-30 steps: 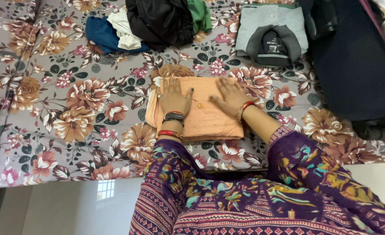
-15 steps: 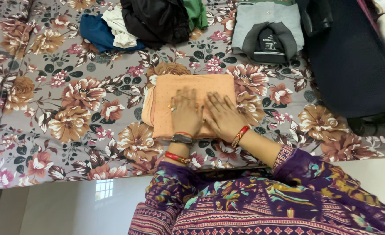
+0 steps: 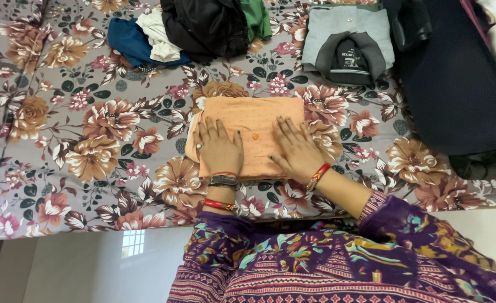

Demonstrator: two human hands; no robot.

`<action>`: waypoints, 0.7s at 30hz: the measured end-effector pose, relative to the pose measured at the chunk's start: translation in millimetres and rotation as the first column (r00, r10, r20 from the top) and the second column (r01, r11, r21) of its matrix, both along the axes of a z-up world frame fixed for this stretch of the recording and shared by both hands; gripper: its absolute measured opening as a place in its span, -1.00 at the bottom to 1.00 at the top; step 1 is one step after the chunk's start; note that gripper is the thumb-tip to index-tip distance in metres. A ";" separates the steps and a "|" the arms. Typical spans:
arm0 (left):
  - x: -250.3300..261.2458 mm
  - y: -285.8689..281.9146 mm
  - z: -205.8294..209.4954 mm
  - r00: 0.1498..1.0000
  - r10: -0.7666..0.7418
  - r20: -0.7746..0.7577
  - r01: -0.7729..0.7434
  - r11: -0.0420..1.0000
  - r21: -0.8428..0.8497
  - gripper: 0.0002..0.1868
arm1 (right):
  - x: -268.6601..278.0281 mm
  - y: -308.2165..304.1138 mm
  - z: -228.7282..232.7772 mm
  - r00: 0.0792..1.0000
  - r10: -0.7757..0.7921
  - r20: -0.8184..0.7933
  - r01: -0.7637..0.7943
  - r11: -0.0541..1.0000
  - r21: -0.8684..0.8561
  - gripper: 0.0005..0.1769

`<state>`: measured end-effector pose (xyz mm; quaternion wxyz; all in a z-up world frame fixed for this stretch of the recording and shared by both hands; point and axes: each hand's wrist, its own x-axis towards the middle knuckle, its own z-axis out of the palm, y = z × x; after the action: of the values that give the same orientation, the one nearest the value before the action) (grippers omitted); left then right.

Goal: The person folds an orange shirt and a black garment by hand on a floral bedspread before placing them into a suitcase.

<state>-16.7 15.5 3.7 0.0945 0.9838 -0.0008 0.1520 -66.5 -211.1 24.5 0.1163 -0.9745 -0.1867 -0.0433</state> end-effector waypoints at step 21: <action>55.8 -7.2 -38.0 0.912 -0.409 0.021 0.146 0.279 -0.949 -0.39 | 5.6 -46.0 -33.0 0.959 -0.245 -0.140 0.250 0.968 0.023 0.06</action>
<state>39.1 8.3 -34.3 0.6667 0.7415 -0.0752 -0.0083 -60.8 -257.1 -8.5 0.1424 -0.9883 -0.0541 0.0054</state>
